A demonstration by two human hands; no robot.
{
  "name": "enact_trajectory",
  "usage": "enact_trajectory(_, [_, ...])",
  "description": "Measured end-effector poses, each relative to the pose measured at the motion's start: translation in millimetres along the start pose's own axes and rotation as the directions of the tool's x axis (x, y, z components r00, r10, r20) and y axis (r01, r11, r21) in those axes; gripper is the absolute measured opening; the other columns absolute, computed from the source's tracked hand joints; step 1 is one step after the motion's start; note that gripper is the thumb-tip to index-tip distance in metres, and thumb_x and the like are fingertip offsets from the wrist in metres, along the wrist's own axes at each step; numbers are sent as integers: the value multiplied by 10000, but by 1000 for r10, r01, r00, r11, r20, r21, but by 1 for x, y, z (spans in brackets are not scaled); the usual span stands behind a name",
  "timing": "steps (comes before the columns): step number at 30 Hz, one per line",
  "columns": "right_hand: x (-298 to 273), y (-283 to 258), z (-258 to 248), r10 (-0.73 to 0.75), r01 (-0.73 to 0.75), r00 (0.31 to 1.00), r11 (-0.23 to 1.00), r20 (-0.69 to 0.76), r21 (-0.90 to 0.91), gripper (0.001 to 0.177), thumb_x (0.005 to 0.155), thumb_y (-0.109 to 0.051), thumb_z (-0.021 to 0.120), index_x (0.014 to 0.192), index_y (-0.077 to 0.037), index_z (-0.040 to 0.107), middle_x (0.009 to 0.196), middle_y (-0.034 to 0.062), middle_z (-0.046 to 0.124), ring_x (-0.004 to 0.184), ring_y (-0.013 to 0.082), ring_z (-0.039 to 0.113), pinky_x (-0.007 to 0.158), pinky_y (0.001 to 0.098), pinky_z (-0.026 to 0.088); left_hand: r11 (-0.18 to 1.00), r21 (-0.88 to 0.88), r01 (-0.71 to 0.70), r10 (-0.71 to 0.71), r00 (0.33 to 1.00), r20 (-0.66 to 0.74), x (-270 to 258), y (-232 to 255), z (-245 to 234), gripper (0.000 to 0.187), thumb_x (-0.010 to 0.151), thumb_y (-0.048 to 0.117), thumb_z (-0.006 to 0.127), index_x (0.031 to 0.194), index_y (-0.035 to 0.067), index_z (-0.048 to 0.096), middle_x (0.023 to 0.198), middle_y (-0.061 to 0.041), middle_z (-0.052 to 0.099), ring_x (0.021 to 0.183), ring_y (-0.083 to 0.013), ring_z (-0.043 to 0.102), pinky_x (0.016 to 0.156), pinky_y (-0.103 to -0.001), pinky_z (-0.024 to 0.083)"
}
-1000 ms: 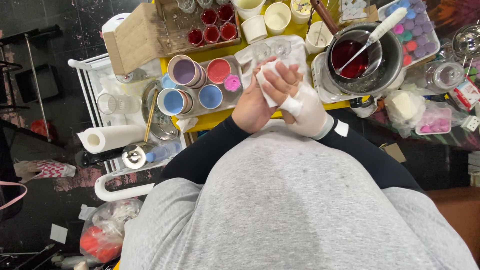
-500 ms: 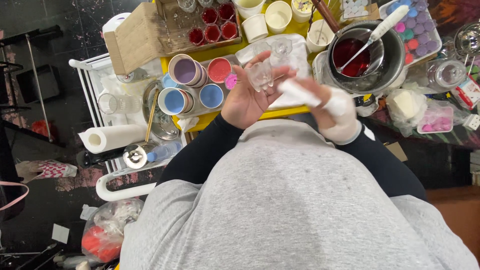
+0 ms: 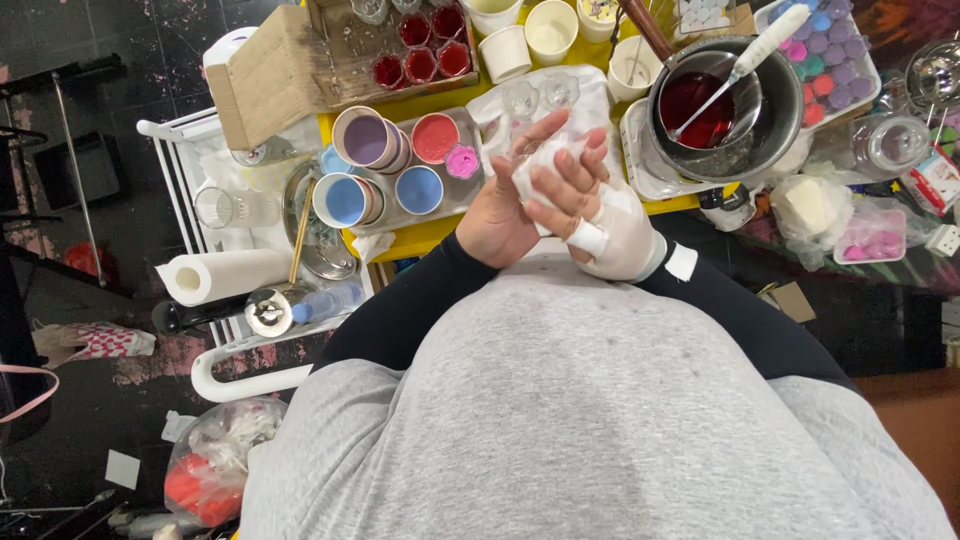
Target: Cleaning small glass jars with a paper towel and then pouring red liquid wax into them using a thermometer as a guide.
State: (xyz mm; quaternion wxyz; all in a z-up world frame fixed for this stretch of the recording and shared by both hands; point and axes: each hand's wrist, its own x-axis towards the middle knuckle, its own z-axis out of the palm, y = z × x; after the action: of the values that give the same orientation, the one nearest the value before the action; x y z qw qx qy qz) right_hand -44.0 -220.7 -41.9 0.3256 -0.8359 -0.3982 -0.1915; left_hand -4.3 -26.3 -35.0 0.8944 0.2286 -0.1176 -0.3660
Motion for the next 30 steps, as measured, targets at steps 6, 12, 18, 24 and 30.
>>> enact_trajectory(6, [-9,-10,-9,-70,68,981,998,181,16,512,990,-13,521,1464,-198,581,1575,35,537,1544,228,395,1315,461,211,992,-124,-32,32,999,-6,-6,1,-13,868,944,676,587,1601,184,307,1558,-151,488,1572,-325,346,1279,-478,350])
enact_trajectory(12, [-53,15,1,27,-26,999,1000,-18,16,553,976,-113,479,1527,-125,445,1568,166,471,1508,295,383,1287,491,251,996,19,-84,84,996,-10,-6,18,-1,990,888,651,686,1657,218,238,1436,-87,581,1554,-294,362,1325,-459,282])
enact_trajectory(18, [-3,-5,-20,130,-131,979,991,-160,1,594,941,81,557,1512,-83,552,1586,204,438,1542,350,331,1290,527,266,976,176,-129,140,989,-51,-9,-4,5,997,915,588,699,1677,186,197,1604,-71,473,1534,-239,396,1303,-449,318])
enact_trajectory(24, [-7,0,10,8,11,992,989,-127,145,581,896,143,574,1421,-97,638,1606,153,446,1568,338,329,1291,533,310,979,127,-158,168,984,-68,-11,-16,5,868,994,525,657,1650,178,206,1596,-147,440,1511,-312,436,1285,-508,384])
enact_trajectory(30, [-23,5,-2,-53,43,994,994,97,103,680,773,122,605,1390,-160,650,1548,114,520,1498,305,428,1246,519,353,958,181,-222,235,970,-56,-11,-10,6,844,1023,494,653,1659,176,196,1496,-151,487,1504,-330,423,1265,-523,353])
